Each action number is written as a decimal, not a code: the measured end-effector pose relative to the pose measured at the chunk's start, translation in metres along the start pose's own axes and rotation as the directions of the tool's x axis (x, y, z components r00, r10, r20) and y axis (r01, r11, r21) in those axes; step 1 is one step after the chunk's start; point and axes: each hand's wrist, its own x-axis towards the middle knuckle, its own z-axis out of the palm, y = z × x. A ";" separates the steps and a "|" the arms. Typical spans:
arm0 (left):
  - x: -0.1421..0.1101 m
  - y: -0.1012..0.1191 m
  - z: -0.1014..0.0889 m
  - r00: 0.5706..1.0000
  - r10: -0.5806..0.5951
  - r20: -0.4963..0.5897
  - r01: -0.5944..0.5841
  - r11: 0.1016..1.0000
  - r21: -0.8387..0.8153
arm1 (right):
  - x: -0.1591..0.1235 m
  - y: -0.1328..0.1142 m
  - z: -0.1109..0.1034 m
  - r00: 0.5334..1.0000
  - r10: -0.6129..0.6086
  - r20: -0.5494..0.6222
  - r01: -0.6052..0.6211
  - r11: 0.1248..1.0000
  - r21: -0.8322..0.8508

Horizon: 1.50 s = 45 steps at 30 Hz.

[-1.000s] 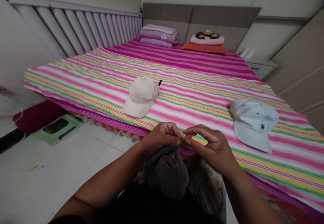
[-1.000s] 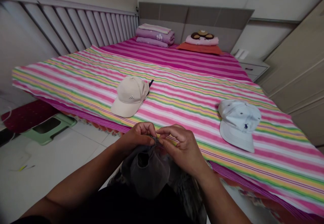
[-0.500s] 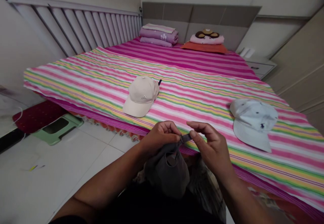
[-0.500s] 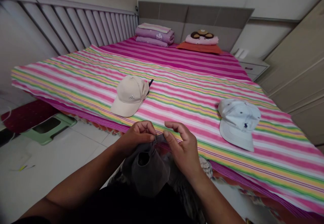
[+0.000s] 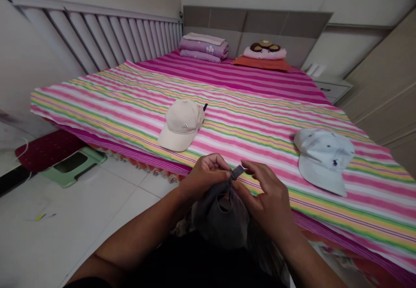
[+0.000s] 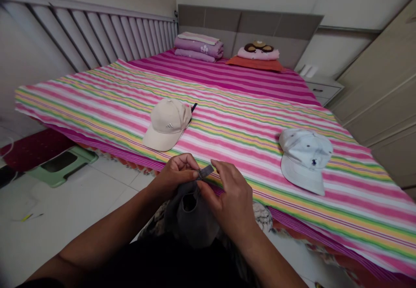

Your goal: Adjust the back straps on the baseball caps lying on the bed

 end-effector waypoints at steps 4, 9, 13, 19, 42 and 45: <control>0.000 0.000 0.000 1.000 0.020 -0.022 -0.020 1.000 -0.010 | 0.000 -0.002 0.000 0.994 -0.051 -0.099 0.055 0.998 0.030; 0.000 -0.001 0.003 0.994 0.081 -0.072 -0.081 0.997 0.012 | -0.001 -0.008 0.001 0.981 -0.153 -0.115 0.143 0.986 -0.091; 0.000 -0.002 0.007 0.986 0.141 -0.092 -0.135 0.989 0.066 | 0.001 -0.009 0.004 0.967 -0.221 -0.129 0.188 0.956 -0.225; -0.001 0.002 0.013 0.966 0.185 -0.181 -0.153 0.972 0.176 | 0.001 -0.008 0.006 0.923 -0.363 -0.126 0.295 0.880 -0.371; -0.005 0.000 0.009 0.985 0.144 -0.094 -0.134 0.985 0.111 | 0.025 0.012 -0.012 0.965 0.014 0.263 -0.110 0.929 0.353; -0.005 -0.001 0.008 0.991 0.123 -0.049 -0.118 0.989 0.087 | 0.030 0.018 -0.011 0.916 0.060 0.396 -0.275 0.813 0.514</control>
